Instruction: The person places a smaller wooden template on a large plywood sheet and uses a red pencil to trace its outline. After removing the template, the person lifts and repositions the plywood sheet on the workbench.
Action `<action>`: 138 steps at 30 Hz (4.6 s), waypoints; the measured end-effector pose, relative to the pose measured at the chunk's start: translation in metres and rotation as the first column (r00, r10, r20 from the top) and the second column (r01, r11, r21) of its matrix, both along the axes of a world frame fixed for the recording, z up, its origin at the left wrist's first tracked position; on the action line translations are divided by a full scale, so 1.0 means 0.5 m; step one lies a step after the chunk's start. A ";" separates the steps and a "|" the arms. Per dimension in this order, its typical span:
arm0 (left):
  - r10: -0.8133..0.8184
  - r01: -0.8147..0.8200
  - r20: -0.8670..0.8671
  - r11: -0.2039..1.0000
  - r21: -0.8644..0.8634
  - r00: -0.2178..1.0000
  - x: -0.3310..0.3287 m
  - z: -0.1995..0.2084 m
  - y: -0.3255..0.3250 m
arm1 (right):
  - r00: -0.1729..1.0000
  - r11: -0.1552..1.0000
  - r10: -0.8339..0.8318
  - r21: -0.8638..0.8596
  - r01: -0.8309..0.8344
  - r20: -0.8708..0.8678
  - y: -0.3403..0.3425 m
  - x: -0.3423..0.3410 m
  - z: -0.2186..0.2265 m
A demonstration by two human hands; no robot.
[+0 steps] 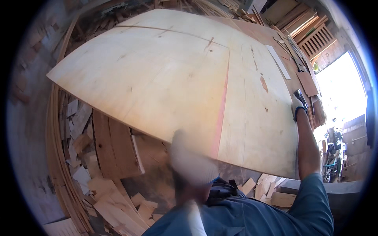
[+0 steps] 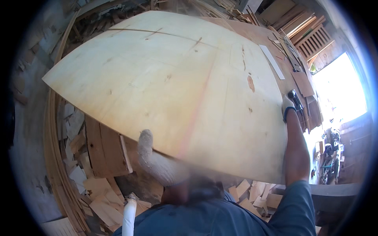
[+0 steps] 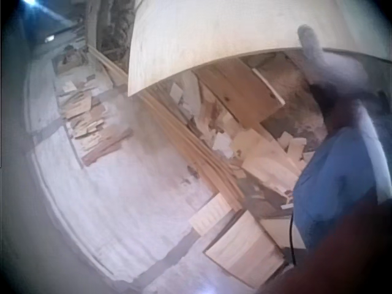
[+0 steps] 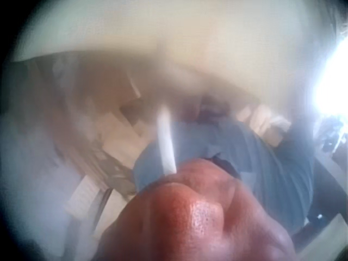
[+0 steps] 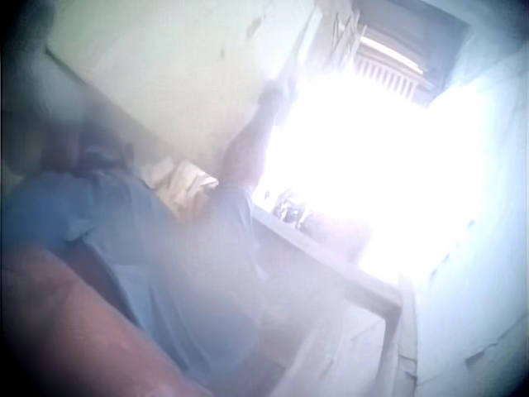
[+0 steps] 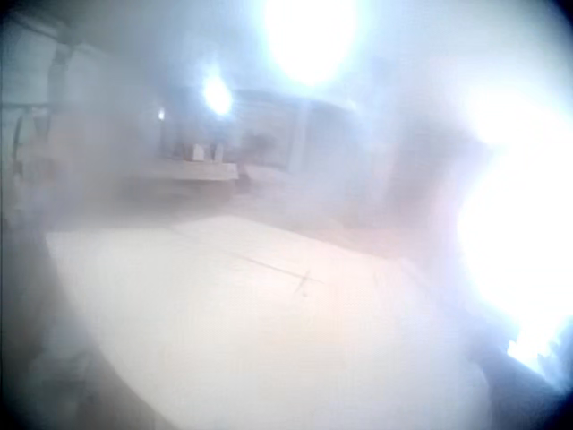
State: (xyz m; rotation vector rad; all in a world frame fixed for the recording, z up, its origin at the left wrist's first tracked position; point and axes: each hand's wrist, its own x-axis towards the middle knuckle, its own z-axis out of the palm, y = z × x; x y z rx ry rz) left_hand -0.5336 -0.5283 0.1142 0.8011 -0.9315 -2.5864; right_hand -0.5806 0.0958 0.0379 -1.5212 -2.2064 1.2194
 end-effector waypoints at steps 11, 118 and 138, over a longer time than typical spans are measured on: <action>-0.064 0.064 -0.080 0.998 -0.007 0.995 0.019 0.084 -0.016 | 0.984 0.996 -0.065 0.047 0.074 -0.165 -0.101 0.052 -0.125; -0.235 0.417 0.482 0.853 -0.315 0.844 1.810 -0.454 0.080 | 0.932 0.883 0.334 0.299 -0.361 0.140 0.060 1.306 -0.302; 0.113 -0.182 0.352 0.969 0.168 0.929 1.671 -0.452 -0.182 | 0.817 0.806 0.576 0.152 -0.572 0.021 -0.275 1.106 -0.250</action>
